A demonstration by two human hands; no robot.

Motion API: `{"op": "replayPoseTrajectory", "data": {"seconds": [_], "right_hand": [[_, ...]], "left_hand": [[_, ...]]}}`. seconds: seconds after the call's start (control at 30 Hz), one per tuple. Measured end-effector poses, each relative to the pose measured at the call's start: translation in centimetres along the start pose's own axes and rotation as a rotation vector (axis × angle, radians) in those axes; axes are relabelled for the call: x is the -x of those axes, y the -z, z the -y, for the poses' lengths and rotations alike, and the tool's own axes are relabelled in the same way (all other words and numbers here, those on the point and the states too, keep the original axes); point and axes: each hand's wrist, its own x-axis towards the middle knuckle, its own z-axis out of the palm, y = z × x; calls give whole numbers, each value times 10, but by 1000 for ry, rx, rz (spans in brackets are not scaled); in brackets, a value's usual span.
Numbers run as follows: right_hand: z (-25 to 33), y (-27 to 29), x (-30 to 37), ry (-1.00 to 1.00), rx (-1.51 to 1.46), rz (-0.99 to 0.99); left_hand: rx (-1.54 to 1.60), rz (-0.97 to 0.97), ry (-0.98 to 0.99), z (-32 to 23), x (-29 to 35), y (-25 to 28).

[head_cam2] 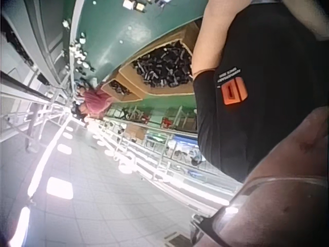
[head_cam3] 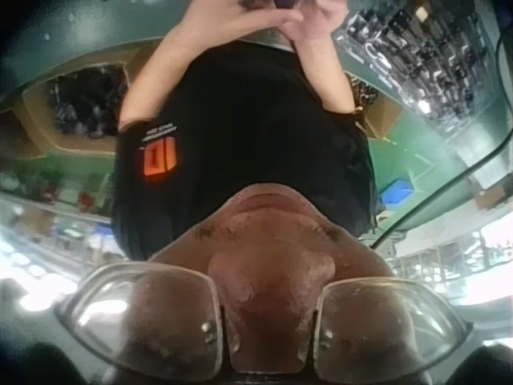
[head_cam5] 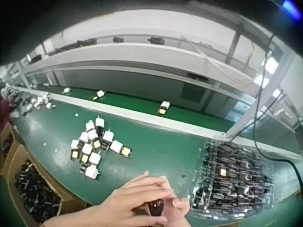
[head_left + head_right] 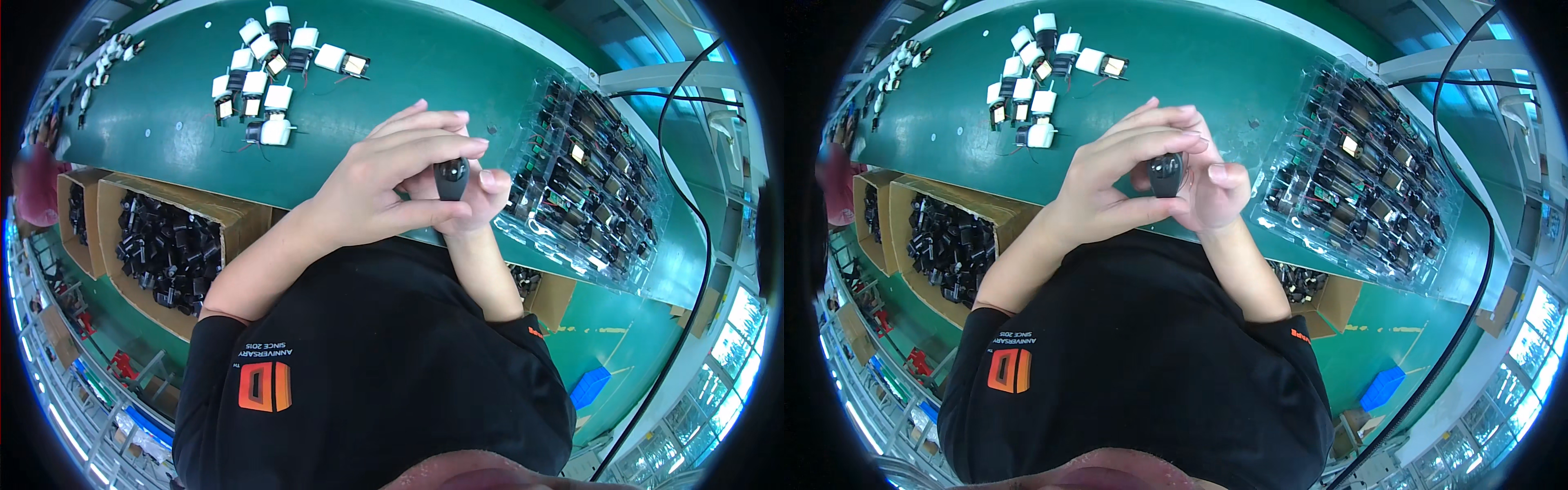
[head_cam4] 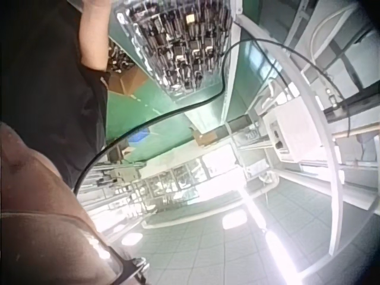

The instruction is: Assembling electronic components by inserting white internal units into black plastic housings and placing them in a tray.

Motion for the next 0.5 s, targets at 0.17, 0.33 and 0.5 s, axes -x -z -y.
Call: {"op": "replayPoseTrajectory", "data": {"seconds": [0.17,0.33,0.5], "right_hand": [[21,7,7,574,1063,-173],[32,-26,10,73,642,-38],[24,-6,6,-34,232,92]], "left_hand": [[-98,-53,-52,1,-2,14],[-138,58,-178,6,-1,14],[-87,-110,21,-4,2,18]]}}
